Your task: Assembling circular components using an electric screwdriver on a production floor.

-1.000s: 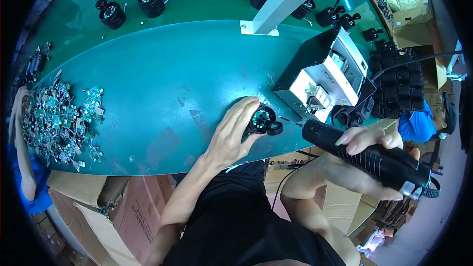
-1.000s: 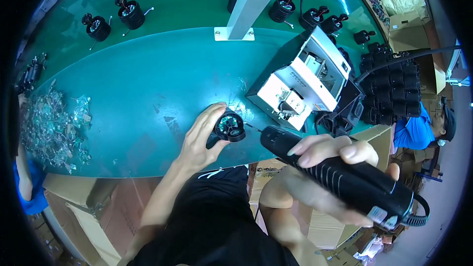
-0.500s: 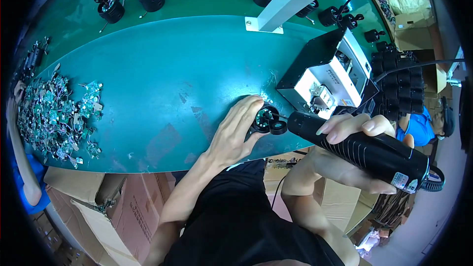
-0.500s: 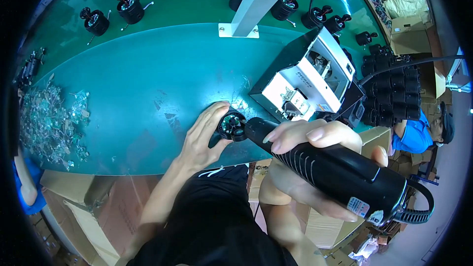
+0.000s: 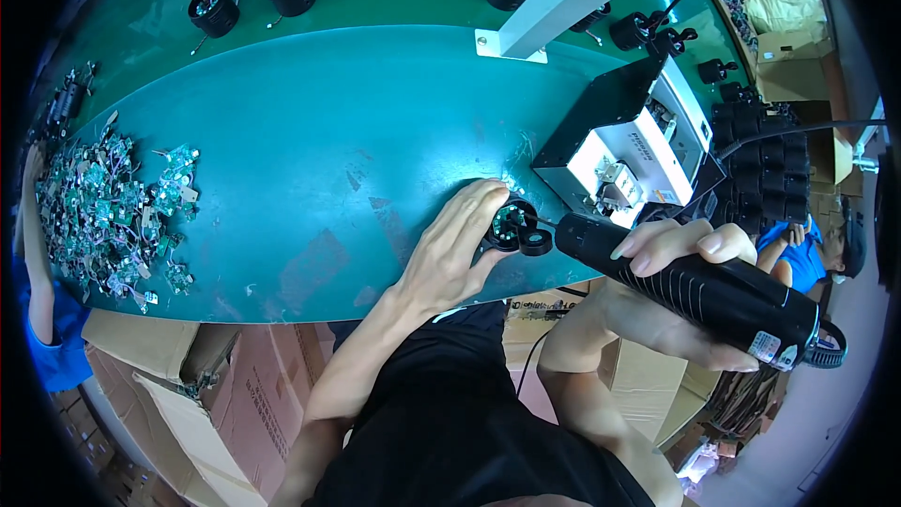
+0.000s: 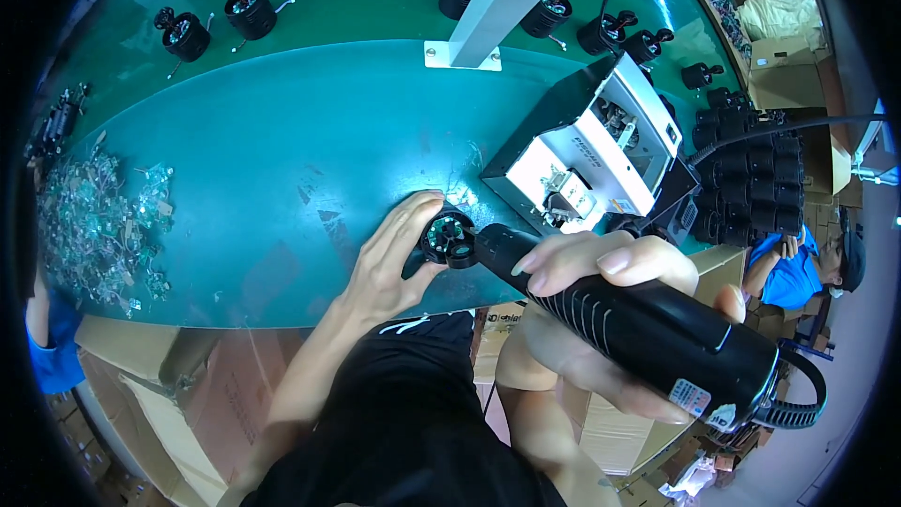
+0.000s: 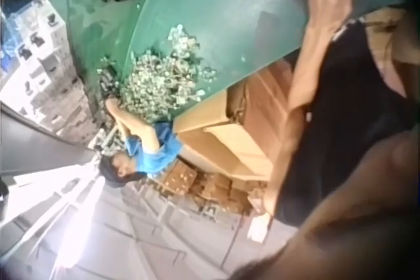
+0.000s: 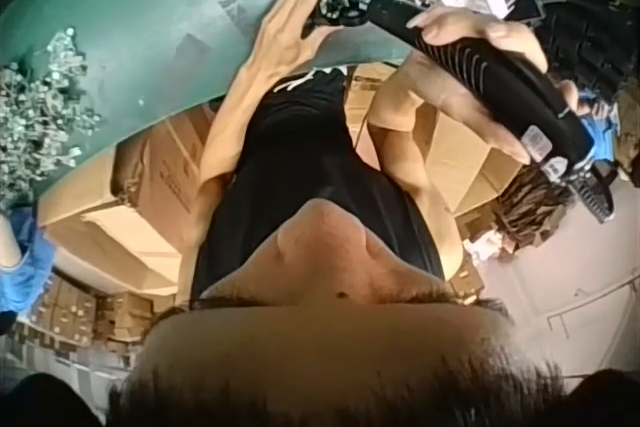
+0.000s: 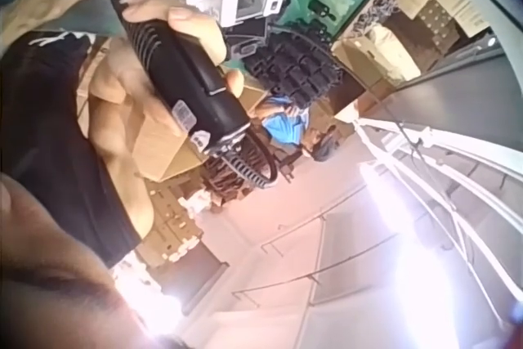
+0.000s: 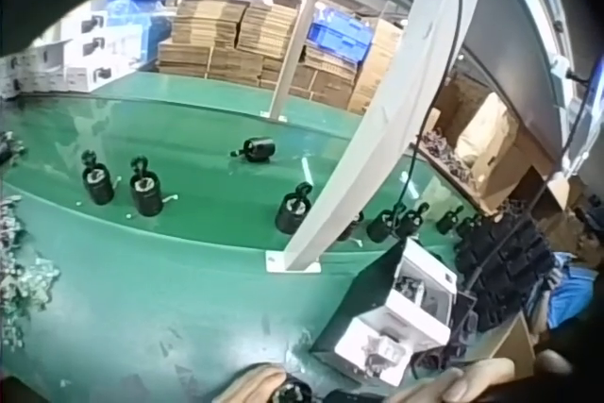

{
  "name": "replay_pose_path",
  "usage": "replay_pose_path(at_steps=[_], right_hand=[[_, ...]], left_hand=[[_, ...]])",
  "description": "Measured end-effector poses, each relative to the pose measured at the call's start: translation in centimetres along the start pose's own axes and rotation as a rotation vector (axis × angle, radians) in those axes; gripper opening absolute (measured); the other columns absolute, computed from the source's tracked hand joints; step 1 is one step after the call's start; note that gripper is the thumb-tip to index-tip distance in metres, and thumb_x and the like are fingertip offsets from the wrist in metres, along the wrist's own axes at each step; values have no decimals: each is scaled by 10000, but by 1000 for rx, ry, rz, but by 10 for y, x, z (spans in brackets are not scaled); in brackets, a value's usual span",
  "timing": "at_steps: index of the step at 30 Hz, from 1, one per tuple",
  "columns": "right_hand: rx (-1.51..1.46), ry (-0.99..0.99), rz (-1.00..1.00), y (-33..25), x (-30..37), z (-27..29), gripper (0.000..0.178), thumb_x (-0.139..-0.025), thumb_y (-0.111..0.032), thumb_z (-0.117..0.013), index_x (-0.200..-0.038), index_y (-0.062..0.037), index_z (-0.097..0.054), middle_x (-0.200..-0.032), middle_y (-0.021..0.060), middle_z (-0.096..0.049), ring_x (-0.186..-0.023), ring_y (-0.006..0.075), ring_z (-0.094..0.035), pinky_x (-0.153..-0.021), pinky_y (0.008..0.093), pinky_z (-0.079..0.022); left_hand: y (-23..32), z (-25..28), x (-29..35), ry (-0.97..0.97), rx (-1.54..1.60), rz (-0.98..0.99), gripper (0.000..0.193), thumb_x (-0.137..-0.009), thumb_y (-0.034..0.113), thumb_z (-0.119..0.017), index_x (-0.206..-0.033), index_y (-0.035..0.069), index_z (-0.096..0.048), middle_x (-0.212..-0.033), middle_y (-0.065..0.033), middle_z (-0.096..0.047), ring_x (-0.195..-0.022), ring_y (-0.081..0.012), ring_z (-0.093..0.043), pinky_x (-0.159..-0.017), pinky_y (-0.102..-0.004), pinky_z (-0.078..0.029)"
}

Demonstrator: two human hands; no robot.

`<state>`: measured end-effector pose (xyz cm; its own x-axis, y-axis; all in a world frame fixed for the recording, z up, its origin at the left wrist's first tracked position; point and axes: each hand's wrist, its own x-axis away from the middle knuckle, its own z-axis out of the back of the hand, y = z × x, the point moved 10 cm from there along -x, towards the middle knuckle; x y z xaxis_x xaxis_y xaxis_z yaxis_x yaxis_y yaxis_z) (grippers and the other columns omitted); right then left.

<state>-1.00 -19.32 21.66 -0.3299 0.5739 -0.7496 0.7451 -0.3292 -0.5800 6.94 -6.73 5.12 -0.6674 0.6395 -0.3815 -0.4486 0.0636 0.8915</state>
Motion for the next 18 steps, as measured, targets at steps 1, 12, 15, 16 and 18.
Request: replay_pose_path(at_steps=[1,12,15,16,18], right_hand=[[1,-2,-1,0,0,-1,846,-847,-778,-372,-1451,-215,-191,-890,183,-569,-421,212,-556,-314,321,-481],[39,-221,48,1,-1,-13,845,-895,-739,-319,-1457,-112,-241,-968,139,-561,-483,141,-537,-332,250,-441],[33,-219,52,-1,-1,-13,850,-893,-741,-325,-1459,-112,-237,-965,138,-561,-484,140,-538,-333,253,-446],[31,-219,54,-2,-1,-13,853,-891,-742,-328,-1459,-112,-234,-963,138,-561,-485,140,-539,-333,254,-448],[31,-219,55,-4,0,-14,856,-890,-742,-331,-1460,-112,-232,-962,138,-561,-485,139,-539,-334,255,-450]], left_hand=[[0,0,-1,-2,0,0,671,-619,-73,-722,-1257,-48,-520,-1279,-182,-568,-1173,-337,-561,-1006,-403,-455],[-1,-3,0,-50,16,-35,700,-667,-36,-721,-1310,-47,-445,-1303,-188,-523,-1198,-369,-519,-1021,-448,-429],[-1,-3,1,-51,8,-33,696,-668,-36,-721,-1309,-48,-448,-1301,-189,-526,-1194,-370,-523,-1019,-448,-431],[-1,-3,1,-52,5,-32,695,-669,-37,-721,-1308,-48,-449,-1299,-189,-528,-1192,-371,-524,-1018,-448,-433],[0,-3,1,-53,4,-30,693,-670,-37,-721,-1307,-48,-450,-1298,-189,-529,-1189,-372,-526,-1017,-447,-434]])
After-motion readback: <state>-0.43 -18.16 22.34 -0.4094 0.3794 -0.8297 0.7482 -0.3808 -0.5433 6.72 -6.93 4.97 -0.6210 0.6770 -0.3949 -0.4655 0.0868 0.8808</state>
